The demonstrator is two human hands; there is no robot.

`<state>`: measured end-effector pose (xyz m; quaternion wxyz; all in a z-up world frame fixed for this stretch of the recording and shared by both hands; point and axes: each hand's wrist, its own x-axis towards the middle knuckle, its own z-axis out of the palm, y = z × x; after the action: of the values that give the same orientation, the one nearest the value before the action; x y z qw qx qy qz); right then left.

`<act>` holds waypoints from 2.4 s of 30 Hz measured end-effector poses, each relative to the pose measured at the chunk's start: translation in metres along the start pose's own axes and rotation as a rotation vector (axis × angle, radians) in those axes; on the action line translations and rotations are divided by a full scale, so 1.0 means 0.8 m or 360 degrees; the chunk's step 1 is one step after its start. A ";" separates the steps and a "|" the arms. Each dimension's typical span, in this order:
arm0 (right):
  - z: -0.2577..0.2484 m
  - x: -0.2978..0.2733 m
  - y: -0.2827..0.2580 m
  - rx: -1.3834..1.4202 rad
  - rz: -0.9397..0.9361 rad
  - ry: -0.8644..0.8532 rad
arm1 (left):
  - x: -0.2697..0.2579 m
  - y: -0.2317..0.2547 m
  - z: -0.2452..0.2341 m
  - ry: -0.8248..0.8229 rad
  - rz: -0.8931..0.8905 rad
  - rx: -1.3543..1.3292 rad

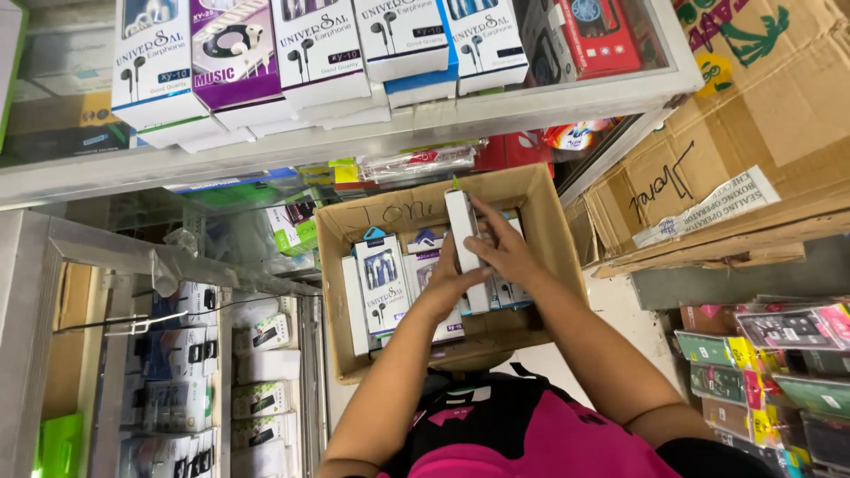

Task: Organizing and inspecting packaged earphones and charging cables in a stockroom box.

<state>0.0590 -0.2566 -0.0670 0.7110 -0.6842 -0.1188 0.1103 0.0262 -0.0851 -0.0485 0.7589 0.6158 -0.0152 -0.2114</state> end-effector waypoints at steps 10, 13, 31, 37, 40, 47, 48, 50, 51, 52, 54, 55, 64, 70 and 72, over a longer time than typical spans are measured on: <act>-0.037 0.013 0.056 0.0265 -0.0305 0.0275 | 0.020 -0.056 -0.081 -0.0469 -0.0335 -0.0618; -0.042 0.010 0.053 0.0398 -0.0289 0.0289 | 0.016 -0.044 -0.072 -0.0328 -0.0272 -0.0331; -0.046 -0.003 0.024 0.0192 -0.0174 0.0032 | 0.007 -0.018 -0.065 0.0074 -0.0063 0.0730; -0.054 -0.004 0.012 -0.0088 -0.0318 0.0057 | 0.011 -0.008 -0.057 0.0156 -0.0203 0.0746; -0.056 -0.010 0.009 -0.0218 -0.0272 0.0101 | 0.016 -0.023 -0.058 0.0123 0.0049 0.0827; -0.037 -0.012 -0.024 -0.0251 -0.0344 0.0250 | 0.020 -0.037 -0.058 0.0172 0.0097 0.0783; -0.030 -0.012 -0.041 -0.0343 -0.0411 0.0252 | 0.020 -0.034 -0.059 0.0188 0.0086 0.0784; -0.033 -0.009 -0.039 -0.0544 -0.0506 0.0258 | 0.015 -0.019 -0.059 0.0211 0.0079 0.0817; -0.035 -0.009 -0.038 -0.0749 -0.0588 0.0270 | 0.013 -0.013 -0.058 0.0225 0.0064 0.0844; -0.034 -0.009 -0.038 -0.0748 -0.0591 0.0267 | 0.006 0.001 -0.051 0.0229 0.0066 0.0843; -0.034 -0.007 -0.039 -0.0860 -0.0553 0.0332 | -0.005 0.032 -0.040 0.0296 -0.0201 0.0875; -0.032 -0.007 -0.039 -0.0860 -0.0562 0.0329 | 0.001 0.016 -0.048 0.0302 -0.0193 0.0876; -0.033 -0.013 -0.036 -0.1086 -0.0646 0.0488 | -0.010 0.036 -0.040 0.0287 -0.0128 0.0897; -0.078 -0.016 -0.011 -0.0344 -0.0593 -0.0178 | -0.007 0.020 -0.048 0.0257 0.0025 0.1118; -0.084 -0.016 0.007 -0.0377 -0.0431 -0.0069 | 0.001 -0.002 -0.053 0.0213 0.0349 0.1337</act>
<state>0.0686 -0.3243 -0.0753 0.6310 -0.7384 -0.2375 0.0135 0.0382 -0.0464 -0.0606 0.4599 0.8780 -0.1158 -0.0647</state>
